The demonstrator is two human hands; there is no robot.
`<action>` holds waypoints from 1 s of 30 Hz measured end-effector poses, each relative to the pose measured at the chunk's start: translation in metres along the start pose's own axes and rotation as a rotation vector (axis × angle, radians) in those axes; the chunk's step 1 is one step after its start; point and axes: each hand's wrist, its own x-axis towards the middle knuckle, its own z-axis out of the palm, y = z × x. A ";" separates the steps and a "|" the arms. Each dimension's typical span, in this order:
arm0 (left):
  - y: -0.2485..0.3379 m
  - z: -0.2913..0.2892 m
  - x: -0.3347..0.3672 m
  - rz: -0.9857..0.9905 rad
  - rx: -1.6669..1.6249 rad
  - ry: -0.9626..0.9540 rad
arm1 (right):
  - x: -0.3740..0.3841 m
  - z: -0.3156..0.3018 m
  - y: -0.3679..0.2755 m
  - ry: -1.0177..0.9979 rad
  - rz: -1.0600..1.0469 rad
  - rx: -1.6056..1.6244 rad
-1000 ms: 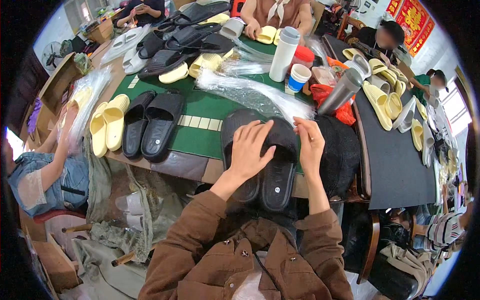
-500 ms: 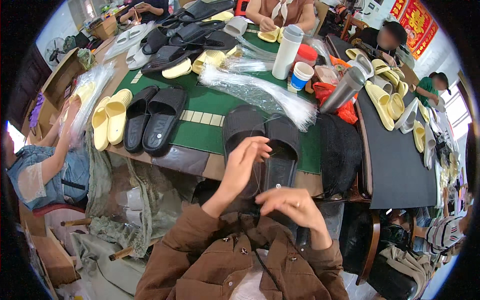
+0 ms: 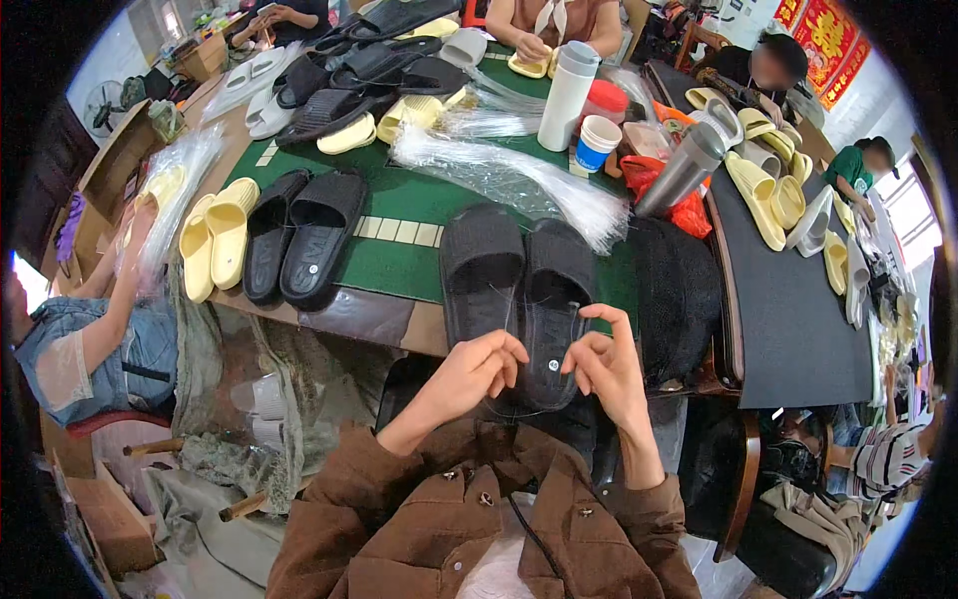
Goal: The person assembles slipper pairs by inserting a thin white strap into the slots of black, yellow, and white slipper soles. They handle the slippers one at a time, aligning the strap and pressing it into place, then set the completed pairs aside on the table.
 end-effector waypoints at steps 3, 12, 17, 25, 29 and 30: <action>0.000 0.002 -0.002 -0.009 -0.062 0.041 | 0.012 -0.006 0.026 -0.003 0.004 -0.105; -0.005 -0.024 0.034 0.212 0.520 0.353 | 0.040 0.009 0.035 0.136 -0.212 -0.608; -0.010 -0.010 0.052 0.316 1.014 0.408 | 0.058 0.007 0.057 0.108 -0.365 -0.900; -0.016 -0.013 0.080 0.199 1.043 0.372 | 0.104 0.014 0.053 0.054 0.007 -0.778; -0.018 -0.004 0.092 0.232 1.112 0.417 | 0.115 0.014 0.071 0.071 0.014 -0.762; -0.020 -0.002 0.096 0.231 1.128 0.420 | 0.117 0.011 0.076 0.047 0.002 -0.778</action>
